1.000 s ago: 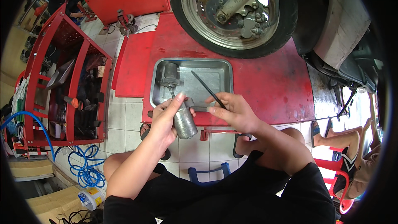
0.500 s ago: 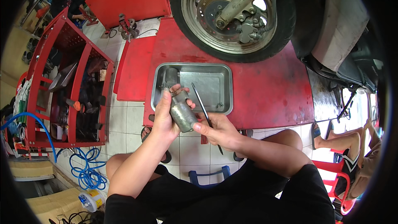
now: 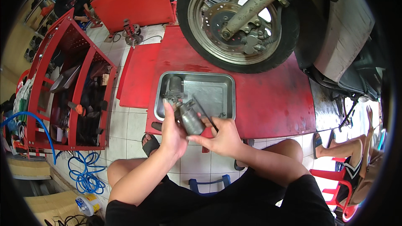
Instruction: The person uses a screwdriver to disassemble a cylindrical motorcycle part, removing a small internal component and placing it into a metal tray. The person then continues to manipulate the main housing of the part.
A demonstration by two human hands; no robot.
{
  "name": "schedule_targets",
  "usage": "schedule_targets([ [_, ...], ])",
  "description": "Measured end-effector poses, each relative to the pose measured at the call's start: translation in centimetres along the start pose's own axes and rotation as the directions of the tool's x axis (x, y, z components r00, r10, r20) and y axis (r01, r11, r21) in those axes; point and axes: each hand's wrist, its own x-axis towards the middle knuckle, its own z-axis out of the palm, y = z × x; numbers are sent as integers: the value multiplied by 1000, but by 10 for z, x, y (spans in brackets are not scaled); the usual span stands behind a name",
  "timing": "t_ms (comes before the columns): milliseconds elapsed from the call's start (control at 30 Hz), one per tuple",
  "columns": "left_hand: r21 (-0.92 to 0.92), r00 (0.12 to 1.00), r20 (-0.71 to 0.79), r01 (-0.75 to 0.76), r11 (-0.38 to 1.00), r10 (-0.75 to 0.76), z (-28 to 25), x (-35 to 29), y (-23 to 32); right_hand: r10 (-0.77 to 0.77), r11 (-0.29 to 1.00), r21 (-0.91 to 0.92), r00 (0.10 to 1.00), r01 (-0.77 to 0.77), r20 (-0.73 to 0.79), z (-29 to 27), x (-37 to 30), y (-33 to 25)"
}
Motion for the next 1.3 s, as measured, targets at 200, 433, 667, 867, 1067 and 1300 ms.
schedule_targets([
  [200, -161, 930, -291, 183, 970, -224, -23, 13, 4, -115, 983, 150, 990, 101, 82, -10, -3, 4],
  [433, -78, 947, -231, 209, 975, -222, -16, 3, 13, 155, 550, 805, 974, -223, 164, -53, 18, 24],
  [667, -9, 948, -195, 254, 967, -251, -16, 6, 10, -80, 278, 950, 983, -139, 167, -59, 13, 24],
  [867, 76, 944, -261, 230, 970, -204, -11, 7, 5, -170, 816, 566, 985, 122, 33, -52, 4, 2],
  [1067, 192, 958, -254, 186, 963, -135, -6, 6, 2, -369, 841, 425, 930, 335, -2, -55, 2, -5],
  [1300, 240, 963, -260, 139, 961, -75, -3, 8, 1, -267, 887, 415, 958, 203, 103, -59, 0, -8],
])
